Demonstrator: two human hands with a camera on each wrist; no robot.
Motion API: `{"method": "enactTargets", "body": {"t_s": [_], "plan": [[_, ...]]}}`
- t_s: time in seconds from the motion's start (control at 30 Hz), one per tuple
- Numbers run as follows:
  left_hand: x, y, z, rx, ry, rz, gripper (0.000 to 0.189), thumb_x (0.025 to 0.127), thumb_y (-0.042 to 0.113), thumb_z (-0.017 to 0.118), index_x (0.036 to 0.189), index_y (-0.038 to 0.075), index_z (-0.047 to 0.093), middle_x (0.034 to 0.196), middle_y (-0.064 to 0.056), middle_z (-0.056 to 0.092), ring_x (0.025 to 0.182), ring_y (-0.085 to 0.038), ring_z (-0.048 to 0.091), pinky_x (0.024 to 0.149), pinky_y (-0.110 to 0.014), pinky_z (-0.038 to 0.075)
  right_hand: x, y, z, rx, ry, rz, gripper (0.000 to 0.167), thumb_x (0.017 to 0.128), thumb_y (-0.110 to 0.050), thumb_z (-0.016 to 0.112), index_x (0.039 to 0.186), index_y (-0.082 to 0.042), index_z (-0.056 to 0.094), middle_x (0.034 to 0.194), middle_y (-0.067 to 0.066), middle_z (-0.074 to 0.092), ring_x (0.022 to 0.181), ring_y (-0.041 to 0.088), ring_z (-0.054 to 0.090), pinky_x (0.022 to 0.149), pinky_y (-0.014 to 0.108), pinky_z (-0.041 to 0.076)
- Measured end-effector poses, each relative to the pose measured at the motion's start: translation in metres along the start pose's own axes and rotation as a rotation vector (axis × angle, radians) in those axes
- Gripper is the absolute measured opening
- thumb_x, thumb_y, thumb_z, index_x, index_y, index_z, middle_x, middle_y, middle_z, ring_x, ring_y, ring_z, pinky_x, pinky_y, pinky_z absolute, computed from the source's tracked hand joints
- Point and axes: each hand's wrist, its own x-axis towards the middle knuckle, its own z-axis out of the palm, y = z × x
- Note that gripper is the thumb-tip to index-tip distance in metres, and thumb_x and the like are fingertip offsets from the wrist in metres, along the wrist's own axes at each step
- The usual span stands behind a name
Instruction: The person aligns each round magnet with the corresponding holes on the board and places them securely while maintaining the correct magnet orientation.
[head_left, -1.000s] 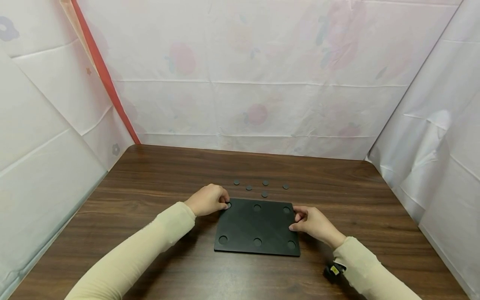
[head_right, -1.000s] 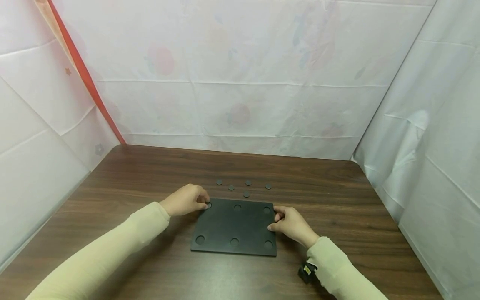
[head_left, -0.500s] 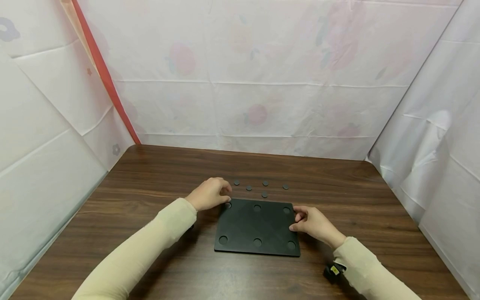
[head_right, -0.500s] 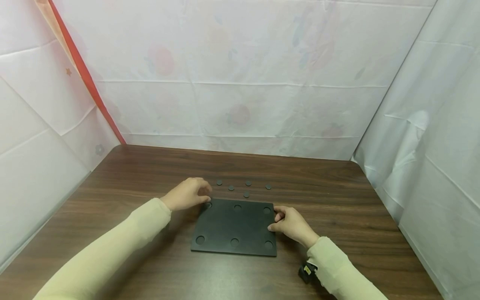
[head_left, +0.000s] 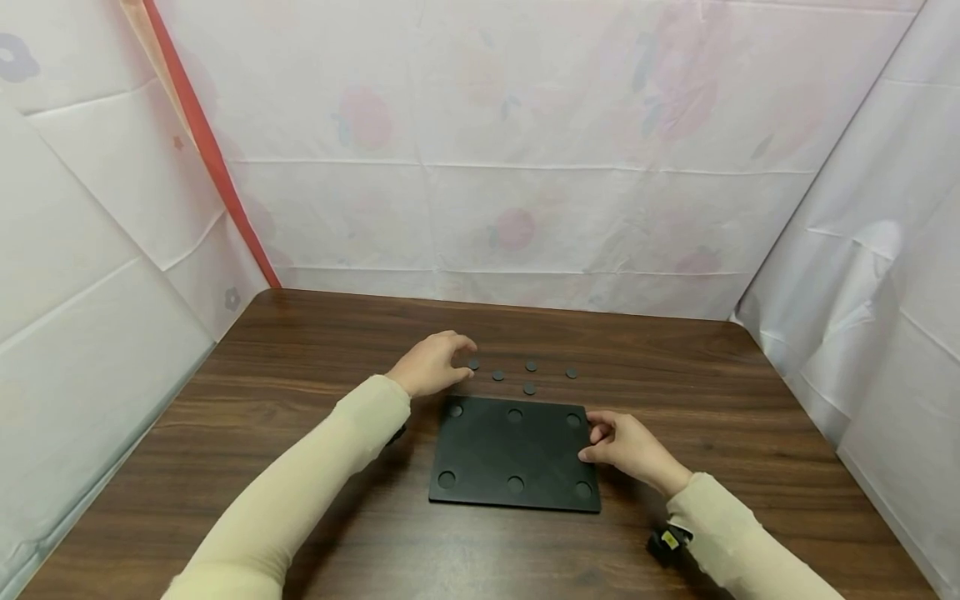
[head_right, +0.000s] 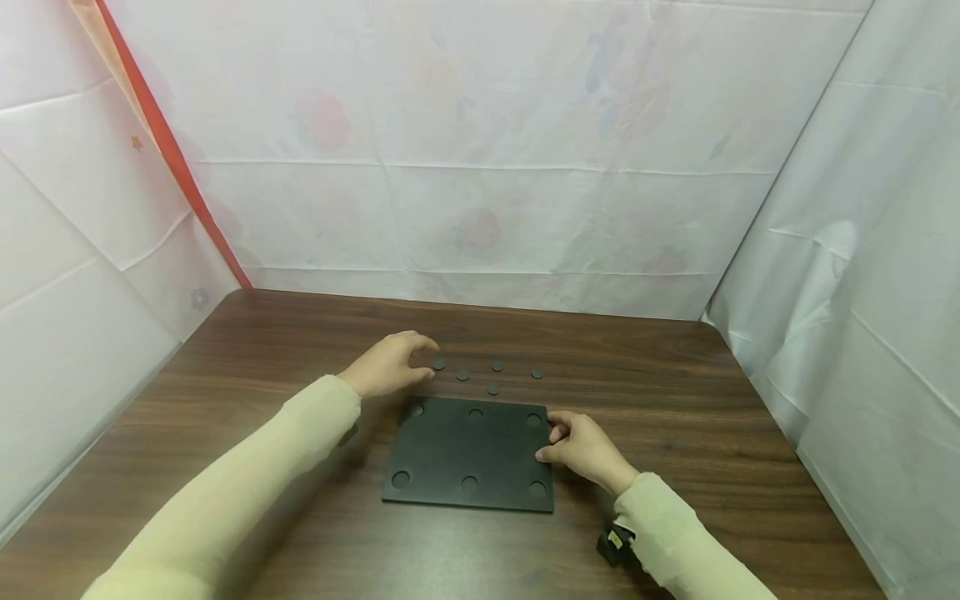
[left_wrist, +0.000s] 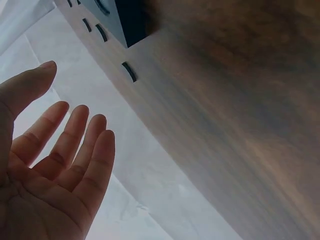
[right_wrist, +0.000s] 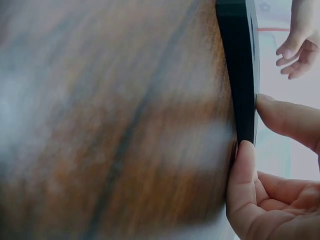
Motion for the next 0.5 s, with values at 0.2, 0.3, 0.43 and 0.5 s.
{"method": "enactTargets", "body": {"t_s": [0.2, 0.3, 0.43, 0.5], "plan": [[0.012, -0.002, 0.002, 0.037, -0.008, -0.030, 0.047, 0.092, 0.024, 0.070, 0.135, 0.011, 0.057, 0.135, -0.008, 0.057, 0.122, -0.027, 0.056, 0.100, -0.044, 0.049, 0.001, 0.001, 0.000, -0.002, -0.004, 0.000, 0.070, 0.080, -0.008, 0.078, 0.139, 0.009, 0.044, 0.091, 0.008, 0.055, 0.073, 0.017, 0.049, 0.059, 0.026, 0.039], [0.019, -0.005, 0.005, 0.043, -0.028, -0.052, 0.047, 0.093, 0.025, 0.069, 0.136, 0.011, 0.057, 0.137, -0.008, 0.056, 0.124, -0.027, 0.056, 0.101, -0.044, 0.048, 0.001, 0.001, 0.000, -0.004, -0.002, 0.006, 0.071, 0.080, -0.008, 0.078, 0.140, 0.009, 0.044, 0.091, 0.008, 0.055, 0.073, 0.017, 0.049, 0.059, 0.026, 0.039], [0.027, -0.009, 0.007, 0.042, -0.058, -0.080, 0.048, 0.093, 0.027, 0.068, 0.137, 0.010, 0.057, 0.139, -0.009, 0.054, 0.126, -0.028, 0.054, 0.103, -0.044, 0.047, 0.001, 0.002, 0.000, -0.005, -0.004, 0.010, 0.071, 0.081, -0.009, 0.078, 0.140, 0.008, 0.044, 0.091, 0.008, 0.055, 0.073, 0.017, 0.049, 0.059, 0.027, 0.039], [0.030, -0.012, 0.008, 0.046, -0.071, -0.094, 0.049, 0.093, 0.027, 0.069, 0.137, 0.011, 0.056, 0.141, -0.010, 0.054, 0.128, -0.029, 0.053, 0.104, -0.045, 0.046, 0.001, 0.002, 0.000, -0.002, -0.007, 0.007, 0.071, 0.080, -0.009, 0.078, 0.140, 0.008, 0.044, 0.091, 0.008, 0.055, 0.073, 0.017, 0.049, 0.059, 0.026, 0.039]]}}
